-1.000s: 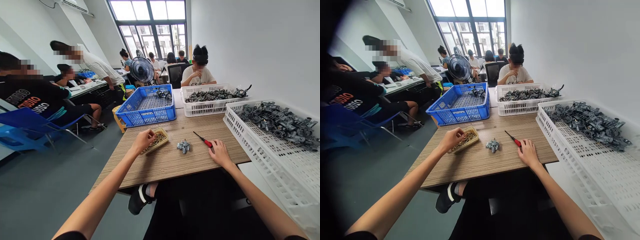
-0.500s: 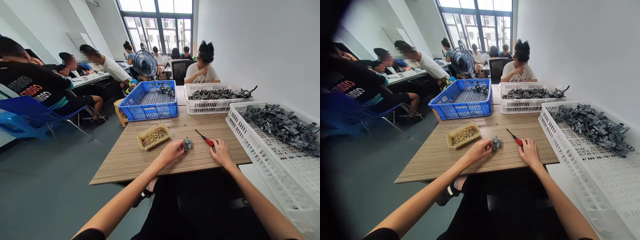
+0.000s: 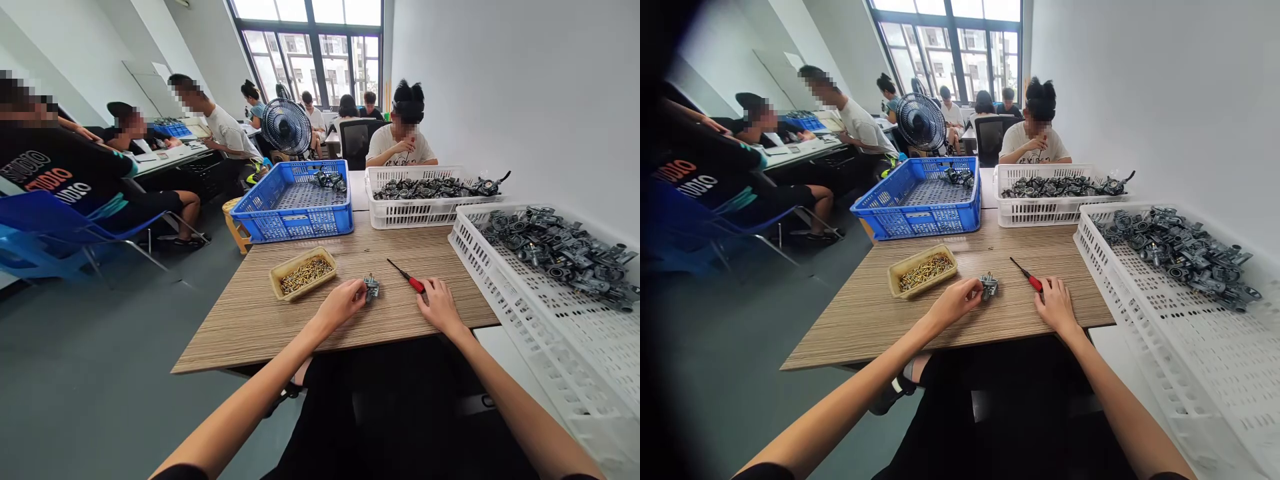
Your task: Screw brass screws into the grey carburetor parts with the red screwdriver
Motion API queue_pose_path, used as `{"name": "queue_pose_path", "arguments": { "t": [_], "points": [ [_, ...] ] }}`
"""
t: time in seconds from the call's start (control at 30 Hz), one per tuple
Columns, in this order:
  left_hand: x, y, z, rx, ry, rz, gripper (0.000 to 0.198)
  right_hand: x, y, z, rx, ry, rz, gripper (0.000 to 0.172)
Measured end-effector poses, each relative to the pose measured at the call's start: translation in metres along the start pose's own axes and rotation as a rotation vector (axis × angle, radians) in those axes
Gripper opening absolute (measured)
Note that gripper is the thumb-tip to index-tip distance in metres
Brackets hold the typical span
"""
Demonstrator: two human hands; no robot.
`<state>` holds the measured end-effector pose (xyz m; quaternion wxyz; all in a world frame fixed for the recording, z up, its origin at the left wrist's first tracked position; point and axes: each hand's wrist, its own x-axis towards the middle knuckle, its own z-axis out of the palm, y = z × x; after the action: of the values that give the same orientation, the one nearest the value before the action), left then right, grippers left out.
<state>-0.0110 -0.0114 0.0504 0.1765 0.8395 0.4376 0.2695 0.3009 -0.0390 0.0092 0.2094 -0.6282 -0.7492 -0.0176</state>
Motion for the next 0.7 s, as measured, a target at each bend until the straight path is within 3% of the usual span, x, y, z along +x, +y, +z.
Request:
{"name": "queue_pose_path", "arguments": {
  "t": [0.47,0.7],
  "points": [
    [-0.0029,0.0035,-0.0016,0.047,-0.013,0.013,0.010,0.0001,-0.0044,-0.0036,-0.003,-0.022,0.015,0.041],
    [-0.0002,-0.0034,0.0070,0.051,0.025,0.070,0.010,0.0002,-0.0052,-0.0041,-0.027,-0.020,0.014,0.041]
  ]
}}
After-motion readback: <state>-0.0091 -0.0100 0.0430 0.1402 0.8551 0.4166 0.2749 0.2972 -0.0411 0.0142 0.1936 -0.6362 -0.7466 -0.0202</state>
